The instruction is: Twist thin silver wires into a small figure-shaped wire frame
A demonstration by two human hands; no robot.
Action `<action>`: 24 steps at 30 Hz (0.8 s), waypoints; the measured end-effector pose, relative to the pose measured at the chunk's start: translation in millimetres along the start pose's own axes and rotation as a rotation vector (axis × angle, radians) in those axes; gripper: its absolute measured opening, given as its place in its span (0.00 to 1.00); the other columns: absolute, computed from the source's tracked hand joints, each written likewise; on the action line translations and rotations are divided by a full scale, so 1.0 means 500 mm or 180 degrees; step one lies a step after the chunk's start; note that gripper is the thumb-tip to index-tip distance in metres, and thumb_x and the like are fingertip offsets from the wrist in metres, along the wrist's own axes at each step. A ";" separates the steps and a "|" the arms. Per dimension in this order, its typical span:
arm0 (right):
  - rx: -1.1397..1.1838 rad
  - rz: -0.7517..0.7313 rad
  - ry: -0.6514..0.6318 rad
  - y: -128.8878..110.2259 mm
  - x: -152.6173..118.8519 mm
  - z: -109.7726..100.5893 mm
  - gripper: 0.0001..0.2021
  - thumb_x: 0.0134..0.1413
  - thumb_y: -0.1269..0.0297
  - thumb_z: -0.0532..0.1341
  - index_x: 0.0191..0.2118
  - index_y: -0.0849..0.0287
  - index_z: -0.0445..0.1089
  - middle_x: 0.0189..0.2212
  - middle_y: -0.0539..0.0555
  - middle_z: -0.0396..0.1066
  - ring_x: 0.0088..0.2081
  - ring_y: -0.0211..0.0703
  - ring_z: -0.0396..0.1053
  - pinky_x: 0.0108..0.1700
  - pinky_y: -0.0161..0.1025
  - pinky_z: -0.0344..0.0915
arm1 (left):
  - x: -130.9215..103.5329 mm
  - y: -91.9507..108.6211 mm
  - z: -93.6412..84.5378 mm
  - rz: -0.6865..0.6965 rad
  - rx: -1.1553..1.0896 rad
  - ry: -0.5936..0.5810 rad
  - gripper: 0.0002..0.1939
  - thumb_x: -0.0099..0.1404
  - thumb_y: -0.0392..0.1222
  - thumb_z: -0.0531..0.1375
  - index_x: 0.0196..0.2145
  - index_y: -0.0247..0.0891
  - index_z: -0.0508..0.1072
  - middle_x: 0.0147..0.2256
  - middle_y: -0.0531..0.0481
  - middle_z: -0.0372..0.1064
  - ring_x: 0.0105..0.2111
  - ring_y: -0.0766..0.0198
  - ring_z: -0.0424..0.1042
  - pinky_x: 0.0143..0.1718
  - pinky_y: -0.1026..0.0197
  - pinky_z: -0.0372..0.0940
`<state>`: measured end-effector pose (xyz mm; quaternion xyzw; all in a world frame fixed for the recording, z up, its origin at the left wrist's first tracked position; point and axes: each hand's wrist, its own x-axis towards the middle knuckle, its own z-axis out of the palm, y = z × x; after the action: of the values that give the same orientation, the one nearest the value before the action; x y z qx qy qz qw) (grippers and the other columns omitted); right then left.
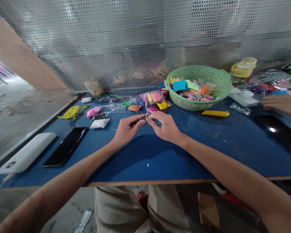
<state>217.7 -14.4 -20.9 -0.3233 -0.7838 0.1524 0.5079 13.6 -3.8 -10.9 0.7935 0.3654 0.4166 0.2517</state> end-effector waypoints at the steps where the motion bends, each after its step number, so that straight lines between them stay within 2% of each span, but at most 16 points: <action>1: 0.0026 0.0038 -0.0028 0.003 0.001 -0.001 0.07 0.65 0.62 0.58 0.35 0.54 0.70 0.32 0.52 0.74 0.35 0.44 0.72 0.42 0.42 0.68 | 0.000 -0.003 0.002 -0.0086 -0.0068 -0.0003 0.20 0.68 0.50 0.61 0.52 0.38 0.77 0.41 0.47 0.80 0.37 0.61 0.77 0.41 0.61 0.71; 3: 0.0055 0.0109 -0.0078 0.006 0.002 -0.001 0.08 0.65 0.61 0.58 0.34 0.54 0.70 0.30 0.51 0.74 0.34 0.43 0.72 0.41 0.42 0.68 | -0.001 -0.008 0.006 -0.0215 -0.0214 -0.0059 0.20 0.66 0.50 0.64 0.52 0.38 0.77 0.40 0.47 0.80 0.36 0.61 0.77 0.40 0.60 0.72; 10: 0.0048 0.0212 0.0046 -0.010 0.003 0.002 0.11 0.66 0.63 0.57 0.30 0.55 0.69 0.28 0.50 0.73 0.33 0.43 0.72 0.41 0.42 0.67 | -0.002 -0.014 0.007 -0.0297 -0.0305 -0.0158 0.12 0.66 0.49 0.63 0.39 0.38 0.81 0.34 0.49 0.80 0.33 0.63 0.76 0.37 0.62 0.71; 19: -0.0285 -0.0038 0.0119 -0.005 0.003 0.009 0.07 0.64 0.66 0.58 0.33 0.54 0.68 0.31 0.53 0.74 0.37 0.46 0.71 0.43 0.44 0.66 | -0.006 -0.004 0.006 -0.0229 -0.0325 -0.0171 0.14 0.69 0.50 0.61 0.37 0.37 0.80 0.32 0.49 0.79 0.32 0.63 0.77 0.36 0.63 0.72; 24: -0.0044 0.0287 -0.0078 0.003 0.009 0.000 0.10 0.64 0.63 0.58 0.30 0.55 0.69 0.29 0.51 0.73 0.35 0.45 0.71 0.43 0.42 0.65 | 0.001 -0.005 -0.004 -0.0043 0.0122 -0.0329 0.17 0.72 0.50 0.56 0.38 0.37 0.80 0.33 0.49 0.80 0.32 0.64 0.77 0.36 0.64 0.70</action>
<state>216.8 -10.4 -18.5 -0.3598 -0.7756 0.1737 0.4887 11.1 -1.8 -11.2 0.8161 0.3652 0.3663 0.2579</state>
